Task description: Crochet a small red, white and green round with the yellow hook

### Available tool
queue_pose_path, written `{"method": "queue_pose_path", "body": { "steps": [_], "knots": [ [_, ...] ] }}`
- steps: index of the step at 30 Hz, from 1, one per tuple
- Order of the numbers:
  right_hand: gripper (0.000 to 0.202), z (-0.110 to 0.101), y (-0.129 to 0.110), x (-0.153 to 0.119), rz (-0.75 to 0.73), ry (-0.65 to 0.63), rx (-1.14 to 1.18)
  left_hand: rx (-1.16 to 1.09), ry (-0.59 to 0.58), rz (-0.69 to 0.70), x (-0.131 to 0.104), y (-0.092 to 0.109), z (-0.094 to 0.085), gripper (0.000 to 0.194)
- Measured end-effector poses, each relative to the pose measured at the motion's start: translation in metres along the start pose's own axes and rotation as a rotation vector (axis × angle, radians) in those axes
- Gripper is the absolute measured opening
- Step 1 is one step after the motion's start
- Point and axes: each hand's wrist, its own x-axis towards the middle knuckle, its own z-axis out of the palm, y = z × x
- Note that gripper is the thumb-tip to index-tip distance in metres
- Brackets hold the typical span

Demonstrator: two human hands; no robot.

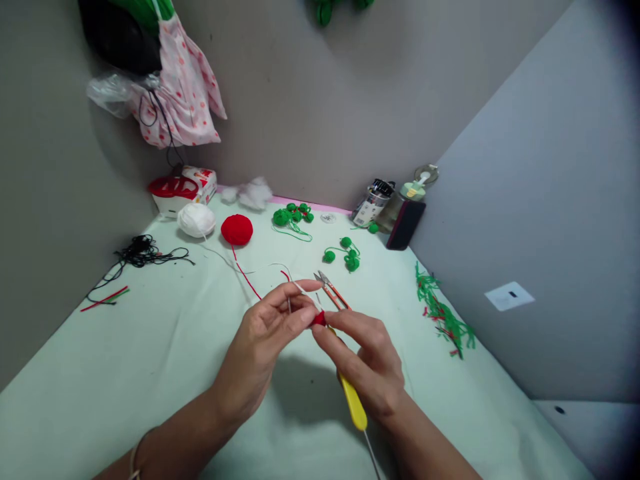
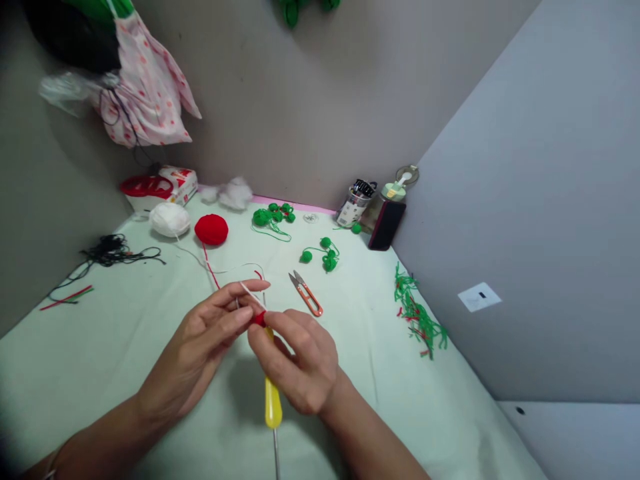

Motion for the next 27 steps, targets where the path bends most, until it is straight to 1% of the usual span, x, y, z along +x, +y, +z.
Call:
{"method": "queue_pose_path", "body": {
  "steps": [4,7,11,15,17,19,23,27],
  "knots": [
    [0.047,0.0005,-0.0007,0.0042,-0.044,0.0,-0.02,-0.003,-0.011,-0.031,0.0035,-0.0001,-0.0008,0.025],
    [0.046,0.0012,-0.003,0.0059,-0.086,0.044,-0.067,-0.014,-0.02,-0.056,0.0049,0.0012,-0.0003,0.024],
    [0.047,0.0027,-0.0031,0.0032,-0.091,0.055,-0.078,0.012,-0.067,-0.043,0.0039,0.0019,-0.0008,0.03],
    [0.048,0.0055,0.0006,-0.0002,-0.125,0.128,-0.051,0.01,-0.102,-0.054,0.003,0.0009,-0.0026,0.034],
    [0.044,0.006,0.0011,0.0004,-0.129,0.148,-0.067,-0.001,-0.114,-0.061,0.0029,0.0005,-0.0033,0.036],
    [0.037,0.0059,0.0002,0.0023,-0.12,0.136,-0.1,0.008,-0.12,-0.054,0.0029,0.0001,-0.004,0.035],
    [0.029,0.0059,-0.0029,0.0063,-0.114,0.142,-0.124,0.018,-0.102,-0.04,0.003,-0.0026,-0.0041,0.034],
    [0.026,0.0085,-0.0048,0.0073,-0.106,0.146,-0.096,0.019,-0.039,-0.001,0.0026,-0.0054,-0.0018,0.038]
  ]
}}
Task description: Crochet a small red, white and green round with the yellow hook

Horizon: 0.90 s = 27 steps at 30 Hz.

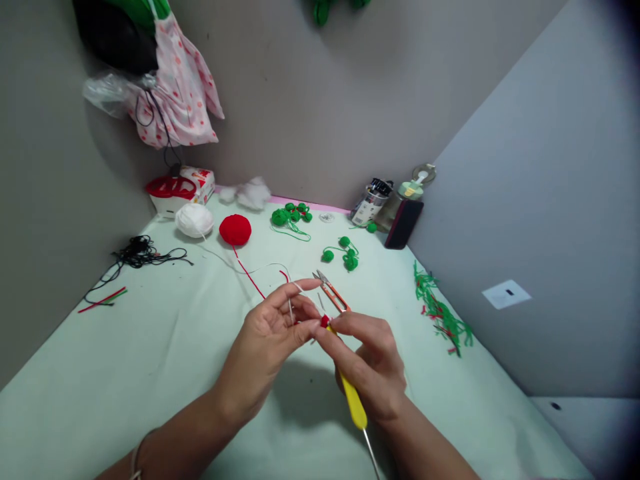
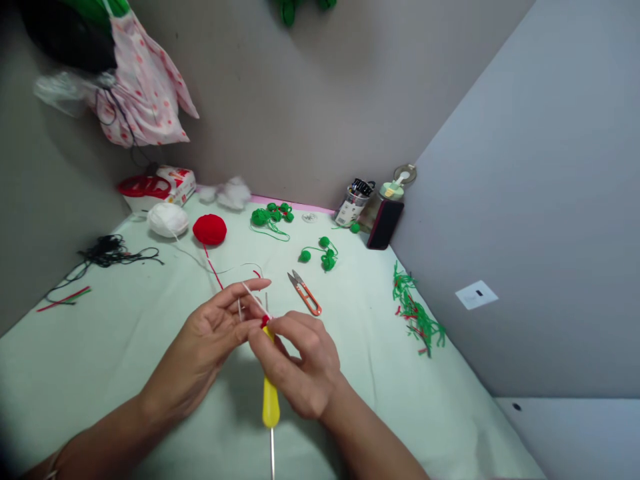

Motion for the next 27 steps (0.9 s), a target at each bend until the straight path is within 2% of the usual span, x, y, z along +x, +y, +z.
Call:
{"method": "queue_pose_path", "body": {
  "steps": [3,7,10,15,18,22,27],
  "knots": [
    [0.03,0.003,0.0,-0.002,0.024,0.046,0.028,0.018,-0.012,0.039,-0.001,0.0,0.001,0.036],
    [0.037,0.005,0.001,-0.006,0.013,0.098,0.066,-0.044,-0.111,0.032,0.0,0.0,0.001,0.039],
    [0.038,0.002,0.001,-0.008,0.015,0.076,0.063,-0.074,-0.153,0.025,0.0,0.0,0.0,0.043],
    [0.038,0.0,-0.001,-0.006,0.012,0.015,0.03,-0.021,-0.055,0.071,-0.001,0.0,0.002,0.043],
    [0.038,0.006,0.001,-0.006,-0.019,0.053,0.067,-0.006,-0.011,0.044,-0.002,-0.001,0.001,0.043],
    [0.035,0.013,0.003,-0.009,-0.02,0.112,0.065,0.0,0.001,0.025,-0.002,-0.004,0.0,0.044],
    [0.034,0.012,0.003,-0.008,0.003,0.081,0.038,-0.04,-0.004,0.024,-0.002,-0.004,0.002,0.053]
  ]
}}
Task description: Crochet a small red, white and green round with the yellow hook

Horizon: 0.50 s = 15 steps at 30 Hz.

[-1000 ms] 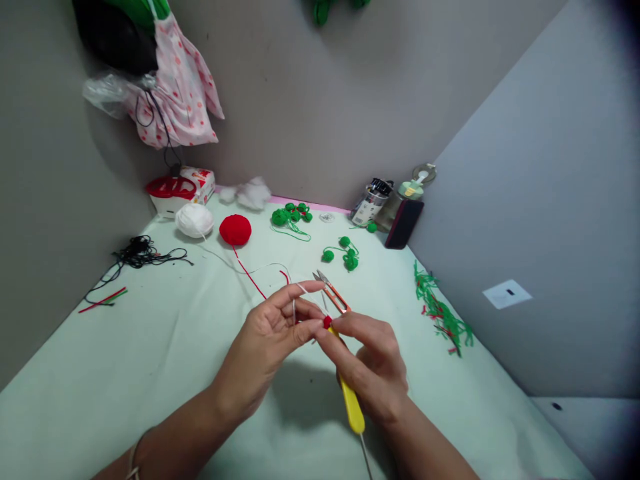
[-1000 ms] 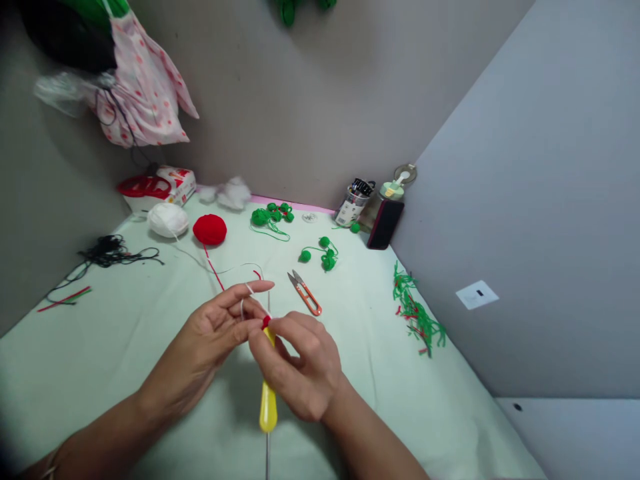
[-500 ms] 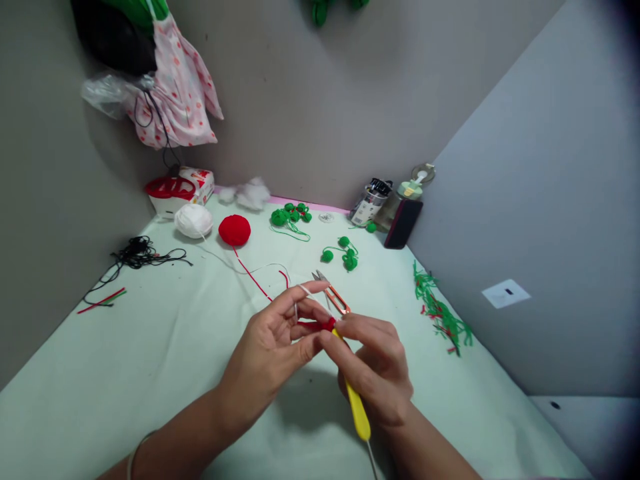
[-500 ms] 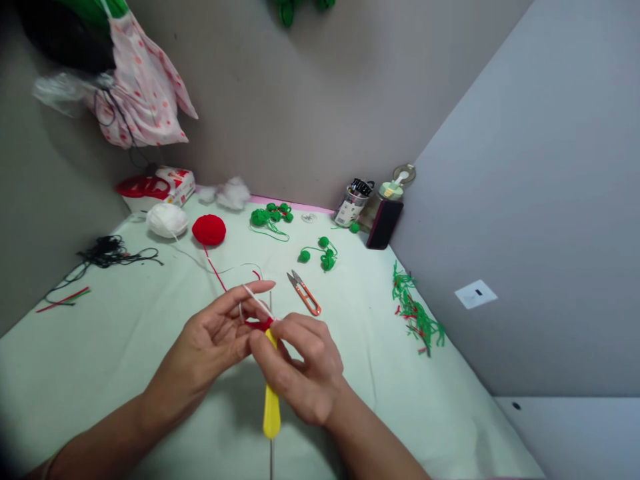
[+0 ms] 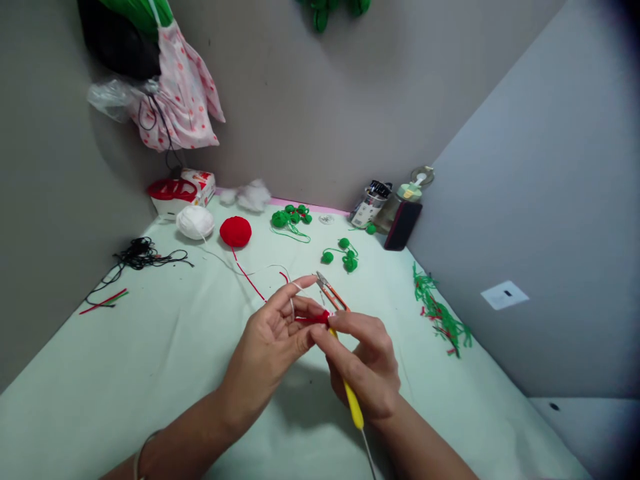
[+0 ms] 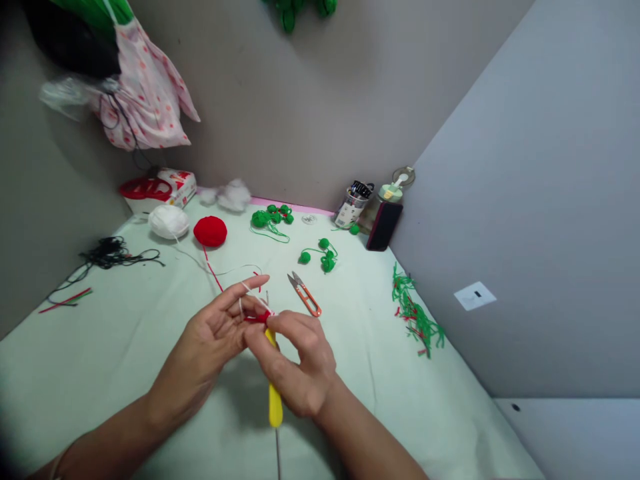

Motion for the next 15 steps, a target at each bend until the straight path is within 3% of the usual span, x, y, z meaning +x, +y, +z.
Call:
{"method": "queue_pose_path", "body": {
  "steps": [8,12,15],
  "knots": [
    [0.036,-0.002,-0.004,0.007,-0.004,-0.085,0.024,0.104,0.079,0.045,0.001,0.001,0.002,0.045],
    [0.043,0.001,0.0,0.002,0.009,0.009,0.158,0.01,0.021,-0.09,0.002,0.007,0.001,0.046],
    [0.041,0.002,0.006,0.005,0.104,0.035,0.3,-0.052,-0.049,-0.199,0.003,0.013,-0.001,0.046]
  ]
}}
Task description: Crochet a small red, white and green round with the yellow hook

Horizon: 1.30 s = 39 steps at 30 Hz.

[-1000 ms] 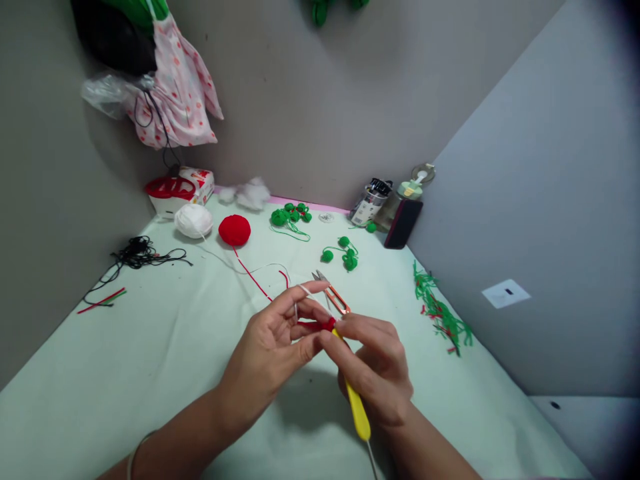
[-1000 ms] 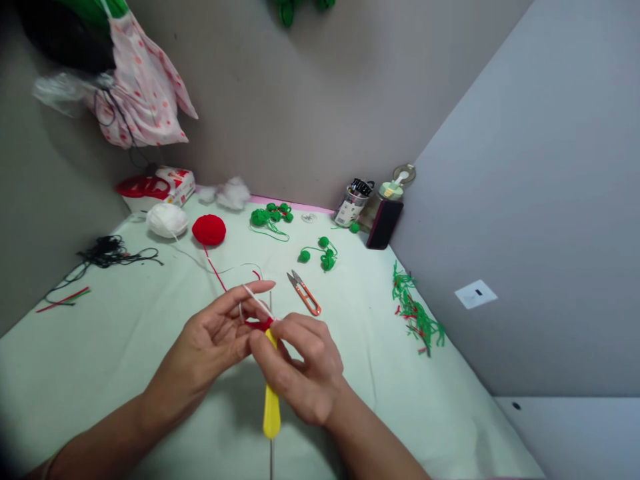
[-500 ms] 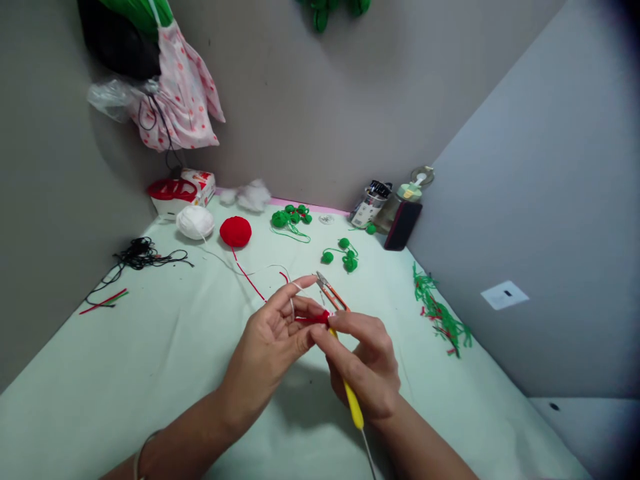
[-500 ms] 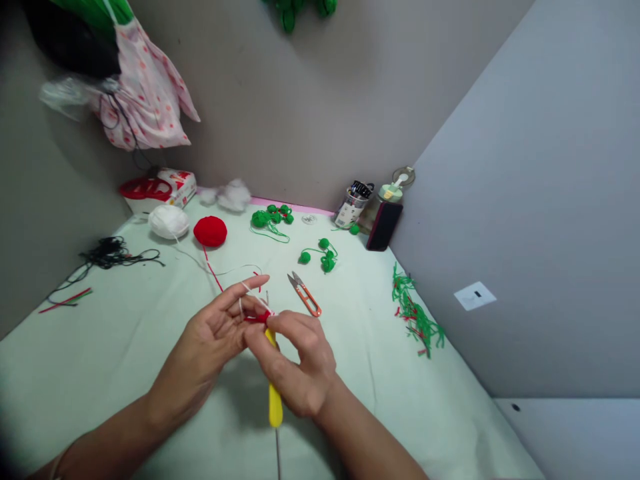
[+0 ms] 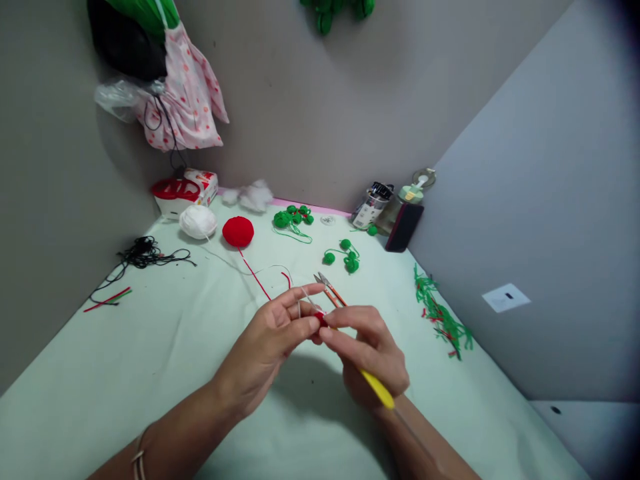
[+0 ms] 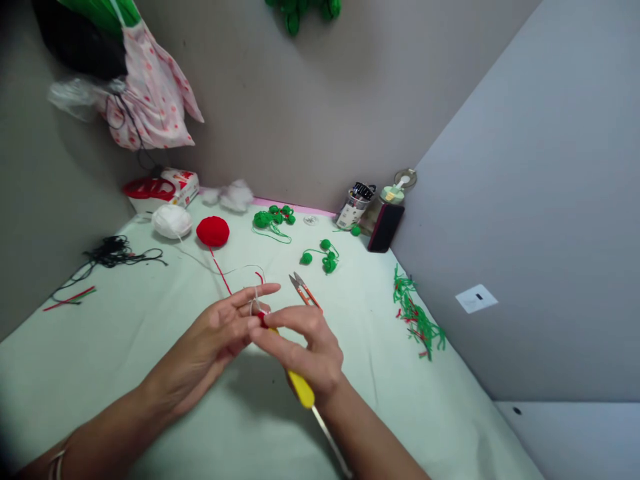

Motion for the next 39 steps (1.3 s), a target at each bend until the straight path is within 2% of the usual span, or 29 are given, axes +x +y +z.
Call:
{"method": "queue_pose_path", "body": {
  "steps": [3,6,9,12,14,17,20,24,26,28,29,31,35,37,39],
  "knots": [
    [0.038,-0.002,0.002,0.007,0.127,-0.005,0.155,0.034,0.007,-0.007,0.0,0.005,-0.002,0.045],
    [0.031,-0.006,0.001,0.011,0.235,0.0,0.248,0.109,0.059,0.052,0.001,0.006,-0.005,0.039],
    [0.022,-0.008,0.002,0.013,0.387,0.066,0.336,0.159,0.082,0.112,0.001,0.005,-0.008,0.034],
    [0.016,-0.007,0.007,0.015,0.558,0.142,0.519,0.186,0.093,0.149,0.001,0.002,-0.008,0.028],
    [0.016,-0.005,0.01,0.018,0.631,0.127,0.641,0.184,0.104,0.171,0.001,0.0,-0.007,0.028],
    [0.014,-0.001,0.01,0.019,0.618,0.07,0.619,0.177,0.083,0.184,0.001,-0.004,-0.005,0.029],
    [0.013,0.002,0.005,0.017,0.523,0.069,0.447,0.174,0.055,0.187,0.002,-0.006,-0.004,0.029],
    [0.026,0.004,-0.004,0.008,0.349,0.009,0.195,0.12,0.091,0.171,0.003,-0.009,-0.002,0.035],
    [0.035,0.003,-0.006,0.004,0.207,-0.038,0.009,0.037,0.096,0.117,0.005,-0.01,-0.001,0.04],
    [0.038,0.002,-0.006,0.004,0.147,-0.04,-0.05,-0.056,0.062,0.018,0.006,-0.01,-0.002,0.04],
    [0.035,0.001,-0.004,0.006,0.176,-0.026,-0.014,-0.093,0.049,-0.029,0.007,-0.008,-0.003,0.039],
    [0.027,-0.002,0.0,0.011,0.323,0.039,0.14,-0.131,0.056,-0.071,0.009,-0.005,-0.005,0.033],
    [0.015,-0.005,0.009,0.019,0.62,0.131,0.503,-0.071,0.102,-0.002,0.009,0.0,-0.006,0.025],
    [0.015,-0.003,0.01,0.019,0.656,0.097,0.59,0.01,0.086,0.03,0.008,-0.002,-0.004,0.026],
    [0.013,-0.001,0.009,0.018,0.637,0.071,0.574,0.069,0.083,0.054,0.007,-0.004,-0.002,0.029]
  ]
}}
